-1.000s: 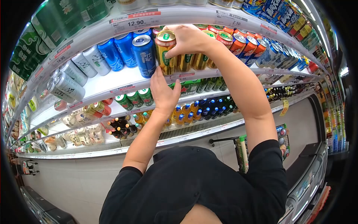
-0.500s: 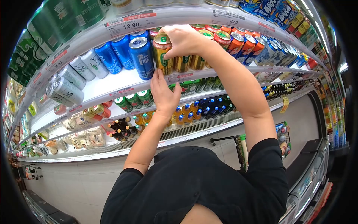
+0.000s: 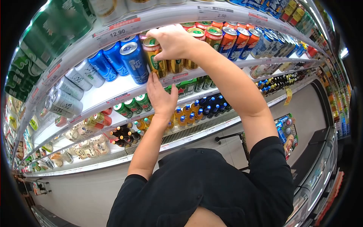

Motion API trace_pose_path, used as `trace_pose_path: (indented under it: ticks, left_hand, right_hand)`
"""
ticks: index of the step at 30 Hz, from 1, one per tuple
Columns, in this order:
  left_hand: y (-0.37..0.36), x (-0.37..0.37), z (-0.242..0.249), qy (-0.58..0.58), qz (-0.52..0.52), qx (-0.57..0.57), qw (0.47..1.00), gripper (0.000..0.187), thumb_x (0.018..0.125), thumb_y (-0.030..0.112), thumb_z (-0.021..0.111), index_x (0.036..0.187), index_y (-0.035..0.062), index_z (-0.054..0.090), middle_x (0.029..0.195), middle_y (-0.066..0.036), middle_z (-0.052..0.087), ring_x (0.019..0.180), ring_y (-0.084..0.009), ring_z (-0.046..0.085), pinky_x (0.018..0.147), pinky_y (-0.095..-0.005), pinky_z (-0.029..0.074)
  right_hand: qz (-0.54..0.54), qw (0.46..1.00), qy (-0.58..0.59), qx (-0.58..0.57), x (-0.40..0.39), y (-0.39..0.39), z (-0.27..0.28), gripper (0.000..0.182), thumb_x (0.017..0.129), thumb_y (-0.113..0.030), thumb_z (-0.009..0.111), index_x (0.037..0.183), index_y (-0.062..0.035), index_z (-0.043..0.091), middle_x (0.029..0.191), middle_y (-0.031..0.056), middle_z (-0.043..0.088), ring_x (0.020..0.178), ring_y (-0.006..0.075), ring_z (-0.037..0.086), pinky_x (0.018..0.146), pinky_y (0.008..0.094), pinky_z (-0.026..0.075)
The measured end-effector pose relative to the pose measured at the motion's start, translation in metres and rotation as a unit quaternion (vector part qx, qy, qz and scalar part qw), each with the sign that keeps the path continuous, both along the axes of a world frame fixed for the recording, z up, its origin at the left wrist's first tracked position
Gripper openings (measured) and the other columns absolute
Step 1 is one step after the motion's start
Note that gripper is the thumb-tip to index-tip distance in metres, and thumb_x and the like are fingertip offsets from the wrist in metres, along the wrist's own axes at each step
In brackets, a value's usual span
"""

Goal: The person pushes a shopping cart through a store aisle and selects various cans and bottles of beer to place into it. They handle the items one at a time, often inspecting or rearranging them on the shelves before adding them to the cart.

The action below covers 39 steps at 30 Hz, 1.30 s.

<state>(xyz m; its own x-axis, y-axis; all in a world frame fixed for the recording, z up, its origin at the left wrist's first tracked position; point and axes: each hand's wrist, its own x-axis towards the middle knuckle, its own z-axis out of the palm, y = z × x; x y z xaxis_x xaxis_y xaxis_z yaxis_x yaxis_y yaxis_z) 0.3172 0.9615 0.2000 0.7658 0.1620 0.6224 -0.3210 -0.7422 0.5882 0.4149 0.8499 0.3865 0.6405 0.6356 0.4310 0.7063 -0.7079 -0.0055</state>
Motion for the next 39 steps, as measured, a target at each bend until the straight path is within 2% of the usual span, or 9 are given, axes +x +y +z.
trace_pose_path:
  ticks: [7,10,13,15,23,25,27,32,39]
  left_hand:
    - [-0.024,-0.03,-0.002,-0.093,-0.121,0.015,0.988,0.057,0.093,0.025,0.07,0.136,-0.0073,0.053,0.134,-0.025,0.058,0.127,-0.0397,0.055,0.109,-0.0466,0.041]
    - [-0.054,-0.051,-0.054,0.103,-0.337,-0.075,0.933,0.049,0.092,0.016,0.072,0.133,-0.0062,0.057,0.129,-0.025,0.063,0.122,-0.0359,0.06,0.106,-0.045,0.044]
    - [-0.092,-0.077,-0.105,0.244,-0.412,0.019,0.877,0.032,0.092,0.012,0.071,0.12,-0.004,0.068,0.108,-0.018,0.074,0.094,-0.0271,0.072,0.084,-0.0354,0.056]
    - [-0.128,-0.097,-0.114,0.273,-0.452,0.054,0.847,0.028,0.091,0.01,0.07,0.116,-0.0031,0.069,0.104,-0.017,0.075,0.095,-0.0275,0.073,0.085,-0.0373,0.056]
    - [-0.323,-0.142,-0.101,0.296,-0.614,0.074,0.728,0.027,0.09,0.014,0.07,0.113,-0.0008,0.07,0.102,-0.018,0.074,0.092,-0.0295,0.072,0.083,-0.0371,0.056]
    - [-0.378,-0.157,-0.098,0.346,-0.626,0.117,0.689,0.03,0.09,0.016,0.07,0.115,-0.0015,0.07,0.103,-0.018,0.074,0.09,-0.0262,0.072,0.08,-0.0361,0.056]
    - [-0.425,-0.174,-0.108,0.388,-0.631,0.115,0.662,0.032,0.091,0.017,0.07,0.116,-0.0033,0.07,0.105,-0.019,0.074,0.093,-0.0261,0.072,0.082,-0.0358,0.056]
    - [-0.515,-0.201,-0.168,0.451,-0.616,0.157,0.627,0.042,0.091,0.022,0.07,0.123,-0.0051,0.066,0.112,-0.02,0.073,0.102,-0.0286,0.071,0.09,-0.0382,0.056]
    - [-0.601,-0.204,-0.229,0.562,-0.544,0.175,0.598,0.066,0.09,0.028,0.071,0.142,-0.0085,0.05,0.135,-0.026,0.063,0.12,-0.0339,0.066,0.101,-0.0397,0.052]
  right_hand:
    - [0.065,0.937,-0.237,0.249,-0.103,-0.05,-0.071,0.038,0.077,-0.023,0.079,0.109,-0.0082,0.067,0.104,0.0113,0.063,0.103,0.0349,0.061,0.1,0.0497,0.046]
    - [-0.001,0.937,-0.094,0.337,-0.172,-0.094,-0.17,0.024,0.078,-0.017,0.077,0.097,-0.0063,0.069,0.098,0.0094,0.064,0.095,0.032,0.063,0.088,0.0434,0.051]
    - [-0.168,0.919,0.079,0.347,-0.255,-0.155,-0.262,0.016,0.08,-0.012,0.075,0.094,-0.0057,0.07,0.092,0.0097,0.066,0.089,0.0315,0.065,0.078,0.0401,0.053]
    - [-0.262,0.881,0.104,0.379,-0.31,-0.198,-0.291,0.013,0.082,-0.011,0.075,0.093,-0.0054,0.071,0.089,0.0108,0.067,0.086,0.0315,0.065,0.076,0.041,0.055]
    - [-0.635,0.501,0.238,0.539,-0.442,-0.425,-0.378,0.046,0.084,-0.03,0.078,0.116,0.0019,0.071,0.102,0.0169,0.074,0.09,0.0277,0.073,0.083,0.0379,0.056]
    - [-0.693,0.475,0.253,0.48,-0.459,-0.469,-0.404,0.062,0.082,-0.039,0.079,0.124,0.0048,0.066,0.108,0.0208,0.073,0.099,0.0327,0.071,0.089,0.0399,0.055]
    - [-0.73,0.497,0.2,0.425,-0.47,-0.51,-0.429,0.068,0.081,-0.041,0.078,0.129,0.0051,0.063,0.119,0.0279,0.068,0.114,0.0402,0.064,0.099,0.0463,0.051]
    - [-0.73,0.542,0.178,0.375,-0.471,-0.602,-0.457,0.08,0.076,-0.027,0.085,0.145,-0.0048,0.05,0.138,0.0219,0.056,0.127,0.0414,0.055,0.108,0.0478,0.046]
    - [-0.667,0.635,0.228,0.316,-0.457,-0.64,-0.468,0.077,0.075,-0.02,0.087,0.141,-0.0036,0.052,0.138,0.0179,0.056,0.127,0.0396,0.053,0.108,0.0456,0.046]
